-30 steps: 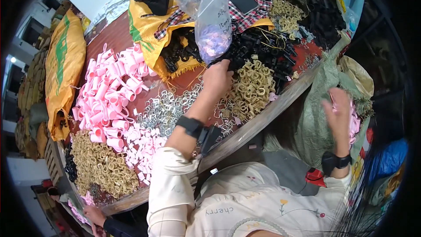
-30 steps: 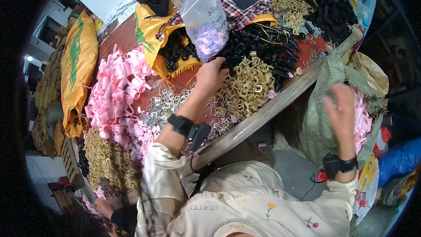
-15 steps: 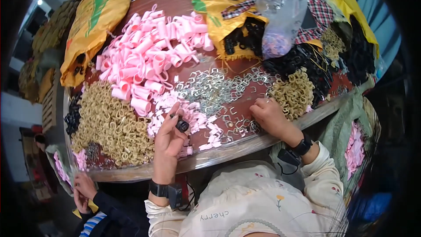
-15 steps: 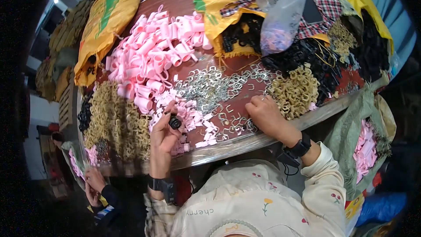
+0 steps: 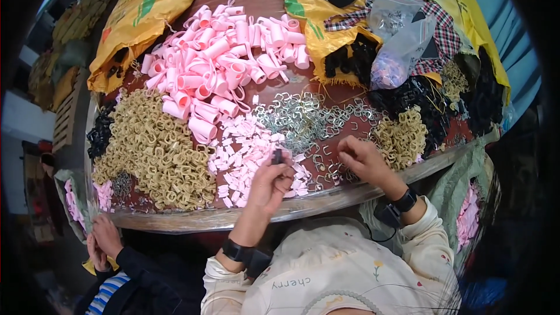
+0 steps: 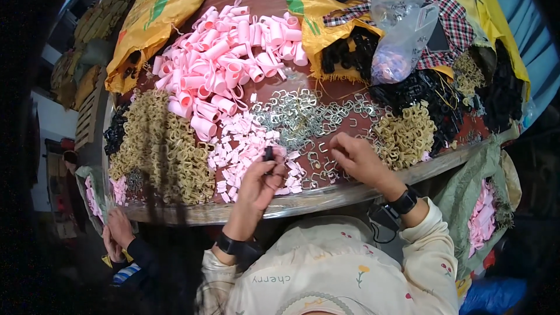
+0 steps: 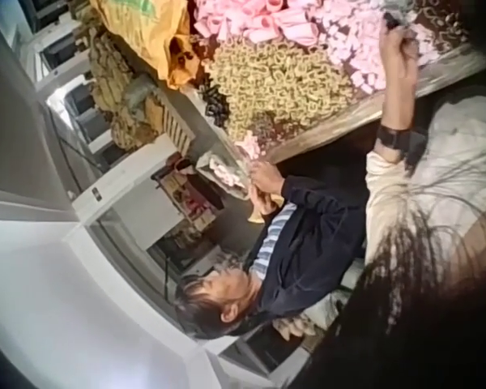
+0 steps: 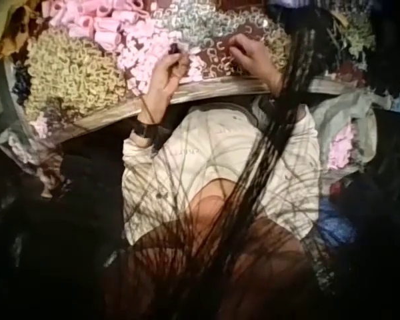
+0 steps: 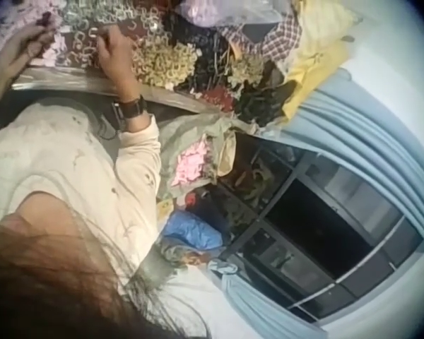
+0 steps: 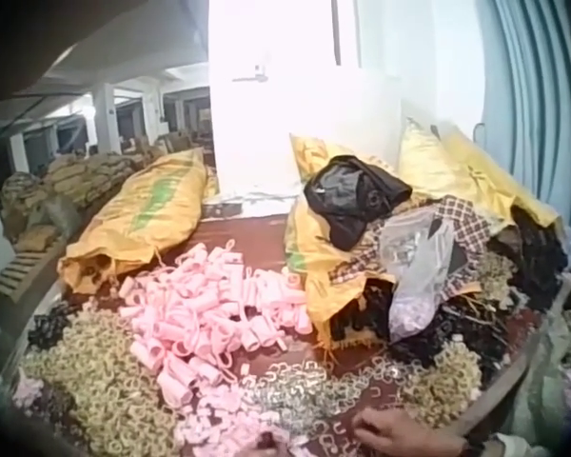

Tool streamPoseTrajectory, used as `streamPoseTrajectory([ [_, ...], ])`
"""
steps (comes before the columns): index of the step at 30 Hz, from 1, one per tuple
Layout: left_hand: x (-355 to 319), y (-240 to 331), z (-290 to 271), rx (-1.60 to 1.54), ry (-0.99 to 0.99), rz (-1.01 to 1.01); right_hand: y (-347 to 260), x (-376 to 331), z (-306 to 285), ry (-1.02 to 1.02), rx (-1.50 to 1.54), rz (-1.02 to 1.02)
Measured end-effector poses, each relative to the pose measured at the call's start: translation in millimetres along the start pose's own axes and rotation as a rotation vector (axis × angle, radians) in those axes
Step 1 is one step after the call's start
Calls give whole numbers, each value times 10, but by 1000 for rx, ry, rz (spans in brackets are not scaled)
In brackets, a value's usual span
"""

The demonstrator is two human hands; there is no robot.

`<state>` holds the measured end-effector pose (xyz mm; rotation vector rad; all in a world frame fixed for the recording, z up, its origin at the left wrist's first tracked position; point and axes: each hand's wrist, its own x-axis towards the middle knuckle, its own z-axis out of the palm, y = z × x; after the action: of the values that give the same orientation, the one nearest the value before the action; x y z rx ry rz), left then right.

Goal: Manually assembling small pink and black plastic components with metal fasteners at a factory workstation.

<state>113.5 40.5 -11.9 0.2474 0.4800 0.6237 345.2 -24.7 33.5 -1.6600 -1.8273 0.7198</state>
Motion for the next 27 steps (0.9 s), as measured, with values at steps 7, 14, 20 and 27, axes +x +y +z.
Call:
streamPoseTrajectory([
  [7, 10, -221, 441, 461, 92, 56, -316, 72, 166, -157, 724, 127],
  [14, 35, -249, 288, 935, 39, 402, -351, 105, 254, -279, 906, 158],
  [20, 21, -199, 242, 1049, 56, 517, -416, 183, 317, -264, 950, 192],
  [27, -67, -124, 321, 881, 20, 442, -392, 184, 413, -274, 1032, 218],
])
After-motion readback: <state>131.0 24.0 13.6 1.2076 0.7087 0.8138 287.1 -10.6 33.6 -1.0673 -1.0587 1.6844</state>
